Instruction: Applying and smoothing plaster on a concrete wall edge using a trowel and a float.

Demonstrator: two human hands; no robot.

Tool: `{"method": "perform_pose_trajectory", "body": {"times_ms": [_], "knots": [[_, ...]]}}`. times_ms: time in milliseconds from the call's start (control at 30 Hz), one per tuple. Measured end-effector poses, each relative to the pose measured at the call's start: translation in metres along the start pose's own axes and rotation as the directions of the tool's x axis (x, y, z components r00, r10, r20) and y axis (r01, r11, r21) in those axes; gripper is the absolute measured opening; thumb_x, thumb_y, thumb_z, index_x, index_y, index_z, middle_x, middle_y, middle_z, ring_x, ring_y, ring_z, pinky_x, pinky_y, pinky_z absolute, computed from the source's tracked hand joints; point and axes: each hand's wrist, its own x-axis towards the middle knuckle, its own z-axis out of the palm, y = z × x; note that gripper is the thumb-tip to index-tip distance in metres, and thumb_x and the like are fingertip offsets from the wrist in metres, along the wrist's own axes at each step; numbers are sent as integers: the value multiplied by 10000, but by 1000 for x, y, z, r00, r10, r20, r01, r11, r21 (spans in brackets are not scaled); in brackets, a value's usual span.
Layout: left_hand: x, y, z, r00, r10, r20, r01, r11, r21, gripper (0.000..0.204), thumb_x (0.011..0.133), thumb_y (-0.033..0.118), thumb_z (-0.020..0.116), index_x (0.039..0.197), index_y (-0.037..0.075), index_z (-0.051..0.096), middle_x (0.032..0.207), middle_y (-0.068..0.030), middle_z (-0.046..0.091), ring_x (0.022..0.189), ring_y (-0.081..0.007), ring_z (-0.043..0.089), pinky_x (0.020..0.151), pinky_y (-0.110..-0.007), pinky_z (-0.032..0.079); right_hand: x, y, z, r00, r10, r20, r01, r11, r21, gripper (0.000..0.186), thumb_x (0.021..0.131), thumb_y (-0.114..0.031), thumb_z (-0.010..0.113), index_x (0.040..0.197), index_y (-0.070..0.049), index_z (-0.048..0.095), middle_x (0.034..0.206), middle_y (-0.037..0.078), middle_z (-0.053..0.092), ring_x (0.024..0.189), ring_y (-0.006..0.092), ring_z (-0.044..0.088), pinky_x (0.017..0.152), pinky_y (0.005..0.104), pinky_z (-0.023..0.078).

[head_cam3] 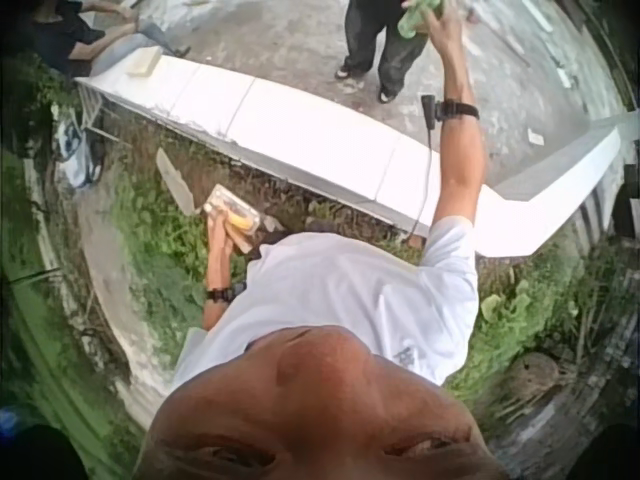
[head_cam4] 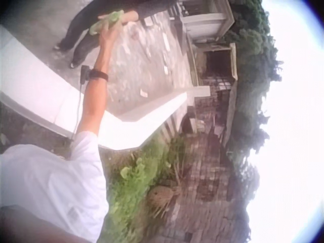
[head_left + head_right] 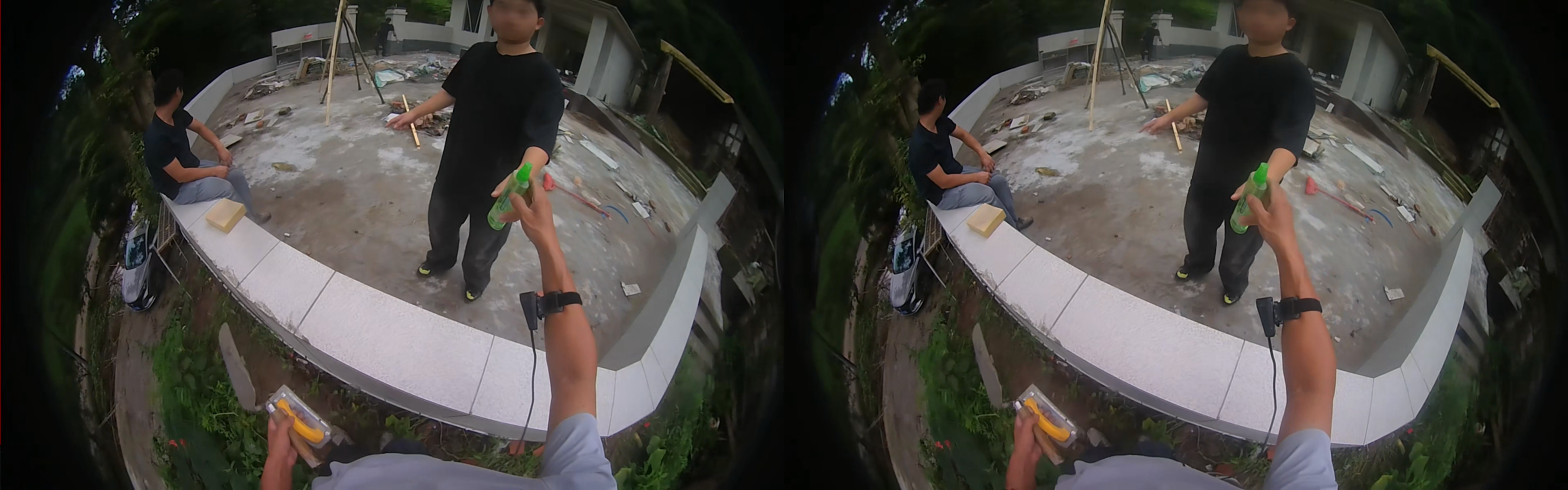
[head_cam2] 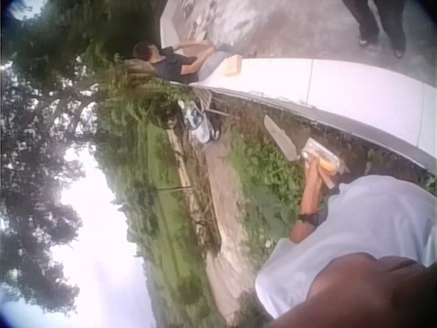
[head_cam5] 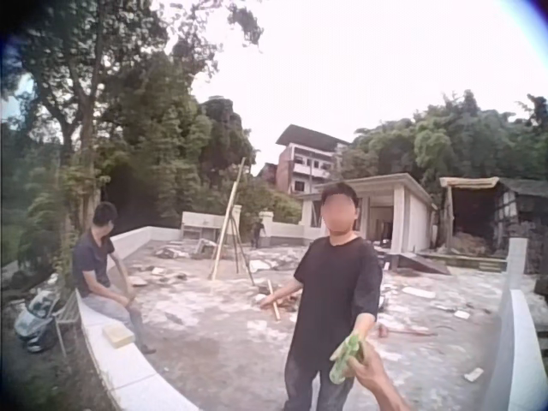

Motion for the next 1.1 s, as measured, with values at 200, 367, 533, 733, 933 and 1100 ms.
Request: {"method": "perform_pose_trajectory", "body": {"times_ms": [200, 367, 533, 733, 933, 1100], "knots": [[-2, 12, -1, 1000, 6, 7, -7, 999, 40, 343, 896, 44, 533, 1235, 42, 477, 1072, -108, 603, 976, -233, 638, 890, -404, 541, -14, -70, -3, 933, -160, -322, 194, 978, 76, 388, 919, -118, 563, 1271, 14, 465, 988, 160, 651, 858, 231, 650, 804, 354, 515], [11, 72, 1, 994, -95, 54, 87, 987, 139, 350, 887, 51, 609, 1217, 21, 496, 1016, -108, 642, 921, -214, 665, 816, -373, 565, -51, -160, 10, 966, 65, -249, 17, 949, 314, 507, 893, -254, 583, 1301, 17, 452, 1006, 130, 619, 728, 157, 602, 669, 288, 502], [31, 215, 21, 972, -160, 170, 113, 959, 258, 317, 822, 43, 547, 1136, 35, 498, 923, -120, 610, 775, -217, 648, 727, -398, 590, -121, -155, 28, 999, 14, 34, -24, 950, 310, 673, 840, -309, 677, 1345, 47, 408, 889, 118, 608, 725, 175, 590, 675, 291, 483], [39, 293, 64, 979, -128, 161, 34, 872, 489, 232, 801, 115, 602, 988, 53, 480, 841, -79, 585, 736, -149, 615, 643, -344, 558, -205, -157, 72, 895, 311, 320, -397, 883, 252, 665, 851, -268, 647, 1375, 31, 368, 920, 110, 592, 752, 188, 612, 695, 327, 499], [1, 273, 53, 1000, -24, -7, 23, 800, 600, 337, 796, 175, 608, 1094, 28, 550, 1004, -104, 600, 924, -206, 591, 793, -364, 506, -222, -167, 122, 858, 276, 432, -445, 821, 358, 749, 857, -380, 617, 1406, 37, 323, 810, 93, 561, 645, 185, 583, 617, 315, 505], [66, 229, 107, 859, -361, 363, 143, 850, 507, 308, 799, 146, 521, 1082, 24, 503, 884, -107, 577, 750, -193, 620, 679, -335, 570, -239, -118, 82, 832, 374, 410, -467, 871, 152, 742, 925, -340, 576, 1503, -31, 230, 979, 112, 551, 817, 216, 578, 749, 340, 488]]}}
